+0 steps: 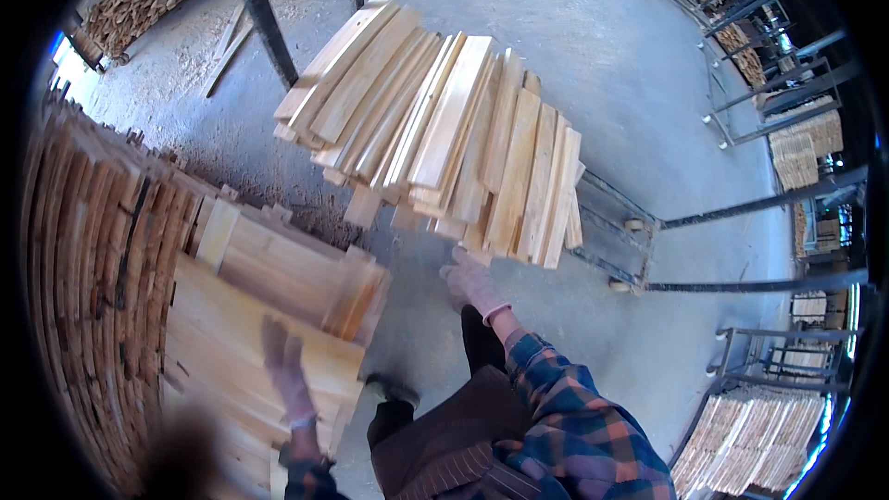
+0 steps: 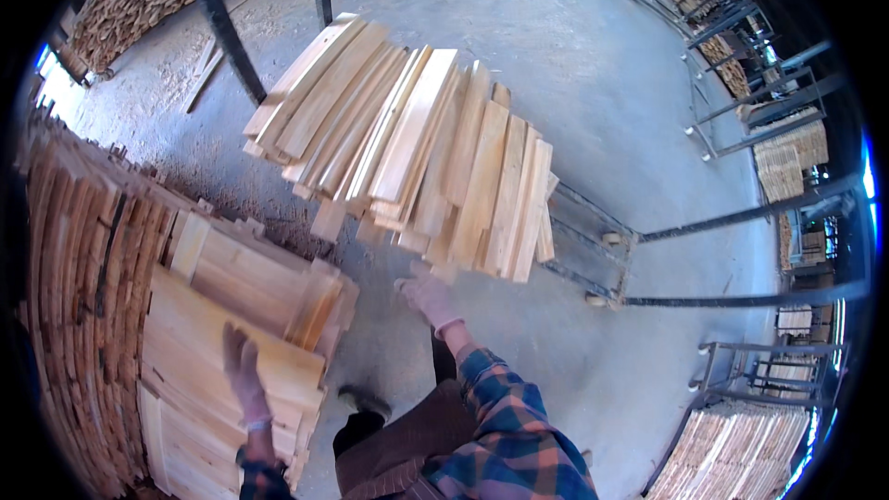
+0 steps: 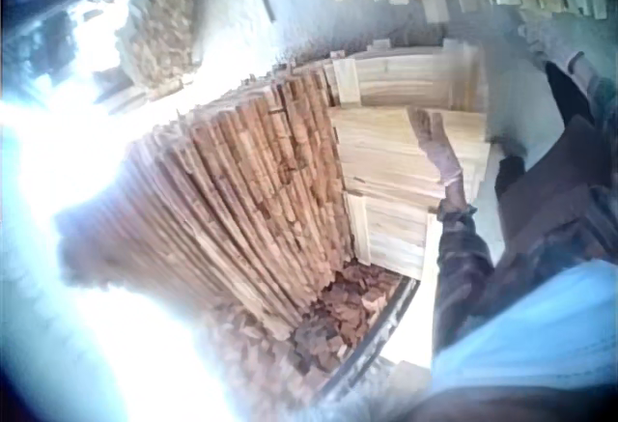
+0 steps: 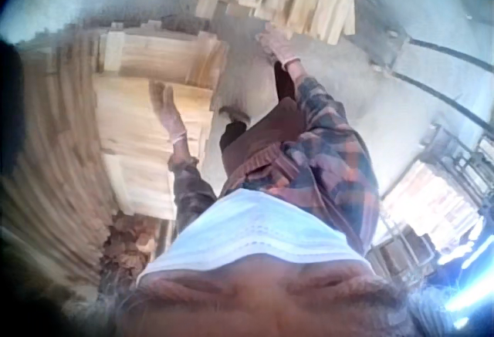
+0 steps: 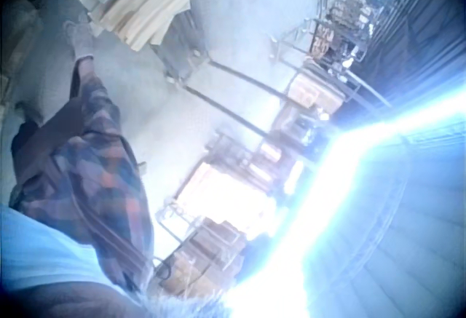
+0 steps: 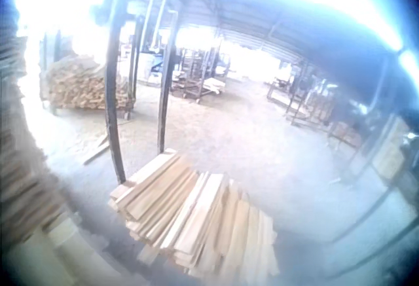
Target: The person repeatedly picks up wooden planks from a pile on the floor and stacks them onto a larger, organized stack on a metal rack. The person wears gloves and handles the planks by hand, arranging them in a neat pile.
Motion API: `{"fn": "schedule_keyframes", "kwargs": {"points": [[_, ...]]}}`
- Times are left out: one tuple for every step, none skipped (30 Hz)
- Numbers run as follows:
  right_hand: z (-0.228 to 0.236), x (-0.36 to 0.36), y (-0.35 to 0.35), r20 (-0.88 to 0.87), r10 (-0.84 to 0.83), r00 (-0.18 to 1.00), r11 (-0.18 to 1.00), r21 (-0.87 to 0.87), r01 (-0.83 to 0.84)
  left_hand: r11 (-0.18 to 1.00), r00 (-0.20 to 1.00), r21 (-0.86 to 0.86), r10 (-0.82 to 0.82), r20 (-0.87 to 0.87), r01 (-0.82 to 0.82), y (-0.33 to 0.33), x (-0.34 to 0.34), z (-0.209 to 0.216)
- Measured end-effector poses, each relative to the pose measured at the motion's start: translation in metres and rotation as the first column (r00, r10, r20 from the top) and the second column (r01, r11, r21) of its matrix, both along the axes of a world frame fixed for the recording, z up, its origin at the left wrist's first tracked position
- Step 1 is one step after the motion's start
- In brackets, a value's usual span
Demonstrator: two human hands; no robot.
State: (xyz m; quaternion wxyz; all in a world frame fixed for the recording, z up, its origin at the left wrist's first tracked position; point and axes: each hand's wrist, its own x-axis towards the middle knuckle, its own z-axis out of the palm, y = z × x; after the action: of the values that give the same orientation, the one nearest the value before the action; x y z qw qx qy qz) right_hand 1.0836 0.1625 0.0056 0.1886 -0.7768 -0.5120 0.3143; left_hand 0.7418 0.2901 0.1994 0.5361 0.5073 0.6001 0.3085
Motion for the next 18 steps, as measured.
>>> {"fn": "schedule_keyframes", "kwargs": {"points": [[0.009,0.021,0.028,-0.194,-0.143,0.971,0.986,0.063,0.158,0.999,0.995,0.038,0.012,0.098,-0.016,0.022,0.052,-0.02],[0.019,0.04,0.054,-0.393,-0.262,0.881,0.945,0.082,0.318,0.998,0.969,0.039,0.046,0.241,-0.058,0.037,0.098,-0.047],[0.025,0.058,0.079,-0.576,-0.355,0.736,0.879,0.062,0.472,0.996,0.922,-0.058,0.087,0.378,-0.07,0.055,0.137,-0.081],[0.025,0.076,0.093,-0.721,-0.434,0.539,0.785,-0.01,0.619,0.986,0.961,-0.087,0.161,0.225,-0.145,0.069,0.189,-0.098],[0.017,0.096,0.102,-0.822,-0.478,0.309,0.67,-0.114,0.734,0.964,0.983,-0.209,0.176,0.047,-0.162,0.089,0.227,-0.119],[0.003,0.11,0.112,-0.746,-0.482,0.459,0.742,-0.07,0.666,0.918,0.946,-0.322,0.291,0.143,-0.234,0.1,0.253,-0.143],[-0.007,0.122,0.124,-0.655,-0.463,0.598,0.809,-0.037,0.586,0.851,0.884,-0.439,0.413,0.221,-0.288,0.109,0.276,-0.164],[-0.015,0.12,0.134,-0.55,-0.452,0.702,0.846,-0.015,0.533,0.861,0.893,-0.43,0.392,0.221,-0.271,0.118,0.293,-0.182],[-0.019,0.116,0.143,-0.486,-0.473,0.735,0.851,-0.035,0.524,0.867,0.907,-0.429,0.368,0.204,-0.255,0.121,0.304,-0.198],[-0.019,0.113,0.154,-0.458,-0.503,0.734,0.84,-0.059,0.539,0.828,0.884,-0.393,0.462,0.075,-0.399,0.122,0.327,-0.196],[-0.017,0.116,0.159,-0.429,-0.541,0.723,0.822,-0.089,0.562,0.821,0.869,-0.405,0.482,0.111,-0.404,0.122,0.338,-0.205],[-0.013,0.114,0.17,-0.422,-0.55,0.721,0.82,-0.107,0.562,0.811,0.848,-0.38,0.518,0.113,-0.445,0.126,0.33,-0.217],[-0.007,0.109,0.18,-0.425,-0.552,0.718,0.821,-0.127,0.556,0.799,0.825,-0.352,0.554,0.117,-0.487,0.13,0.32,-0.227],[-0.01,0.119,0.176,-0.391,-0.587,0.709,0.802,-0.16,0.576,0.841,0.872,-0.338,0.478,0.101,-0.422,0.125,0.336,-0.217],[-0.013,0.129,0.171,-0.361,-0.621,0.696,0.78,-0.193,0.595,0.78,0.848,-0.428,0.527,0.054,-0.457,0.121,0.354,-0.21],[-0.012,0.132,0.173,-0.366,-0.63,0.685,0.772,-0.2,0.603,0.778,0.836,-0.41,0.545,0.066,-0.475,0.118,0.361,-0.203],[-0.009,0.137,0.171,-0.378,-0.638,0.671,0.765,-0.219,0.605,0.776,0.823,-0.394,0.563,0.078,-0.493,0.113,0.367,-0.196],[-0.004,0.136,0.175,-0.401,-0.629,0.666,0.773,-0.234,0.589,0.786,0.823,-0.378,0.559,0.097,-0.489,0.111,0.366,-0.191]]}}
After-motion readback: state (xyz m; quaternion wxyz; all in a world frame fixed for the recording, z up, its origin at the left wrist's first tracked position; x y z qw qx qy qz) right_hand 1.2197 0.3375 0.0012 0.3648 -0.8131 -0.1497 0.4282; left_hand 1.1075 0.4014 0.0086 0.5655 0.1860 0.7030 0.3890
